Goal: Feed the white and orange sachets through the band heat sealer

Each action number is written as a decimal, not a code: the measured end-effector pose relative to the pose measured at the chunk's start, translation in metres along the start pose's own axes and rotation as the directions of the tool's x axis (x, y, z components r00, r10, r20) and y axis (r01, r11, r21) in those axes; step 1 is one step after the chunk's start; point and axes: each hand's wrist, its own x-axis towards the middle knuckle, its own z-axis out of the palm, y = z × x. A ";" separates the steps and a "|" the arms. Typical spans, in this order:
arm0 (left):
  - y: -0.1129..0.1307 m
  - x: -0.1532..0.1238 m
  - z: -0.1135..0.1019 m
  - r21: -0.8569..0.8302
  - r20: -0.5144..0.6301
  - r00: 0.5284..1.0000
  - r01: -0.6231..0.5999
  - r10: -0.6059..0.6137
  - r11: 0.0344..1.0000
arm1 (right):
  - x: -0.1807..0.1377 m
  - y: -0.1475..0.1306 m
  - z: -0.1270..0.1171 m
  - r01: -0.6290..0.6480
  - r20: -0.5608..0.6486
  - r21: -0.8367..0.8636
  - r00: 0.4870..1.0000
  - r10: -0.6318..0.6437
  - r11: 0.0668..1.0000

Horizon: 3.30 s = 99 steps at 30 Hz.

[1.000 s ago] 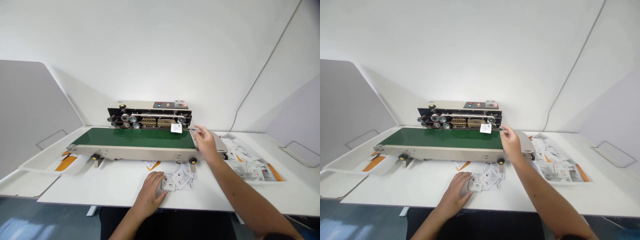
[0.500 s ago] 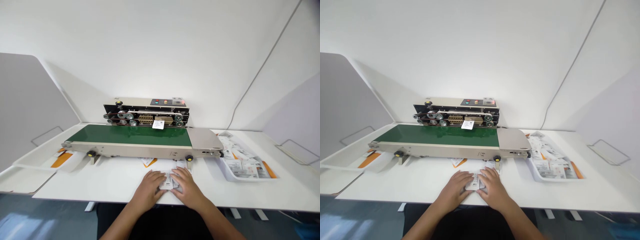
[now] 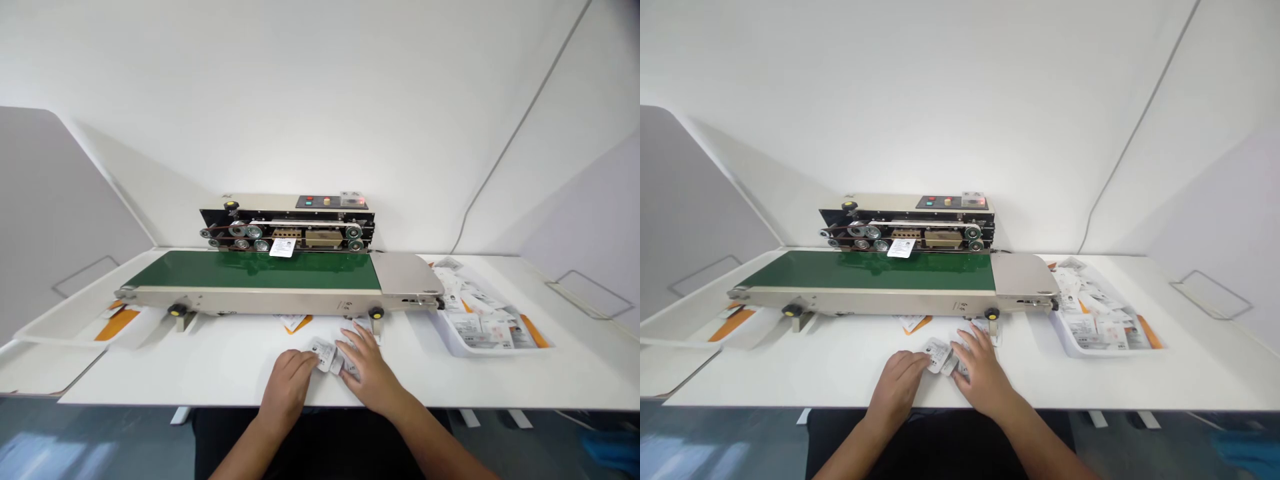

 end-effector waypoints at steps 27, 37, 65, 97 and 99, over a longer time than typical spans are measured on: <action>0.008 -0.009 -0.014 -0.115 0.096 0.995 0.026 -0.015 0.993 | 0.020 -0.011 -0.047 -0.002 0.218 0.330 0.973 -0.075 0.944; 0.011 -0.006 -0.019 -0.251 0.173 0.983 0.110 -0.067 0.962 | 0.080 0.032 -0.144 -0.308 0.092 0.865 0.873 0.478 0.396; 0.009 0.003 -0.015 -0.075 0.231 0.972 0.063 -0.044 0.995 | 0.118 0.019 -0.120 -0.242 -0.182 0.769 0.804 0.566 0.591; -0.004 -0.004 -0.012 -0.278 0.116 0.993 0.004 0.029 0.961 | 0.021 -0.005 0.009 0.179 -0.039 0.218 0.984 -0.175 0.959; -0.004 -0.006 -0.013 -0.278 0.155 0.988 0.032 0.012 0.960 | 0.021 -0.006 0.005 0.199 -0.063 0.256 0.980 -0.189 0.946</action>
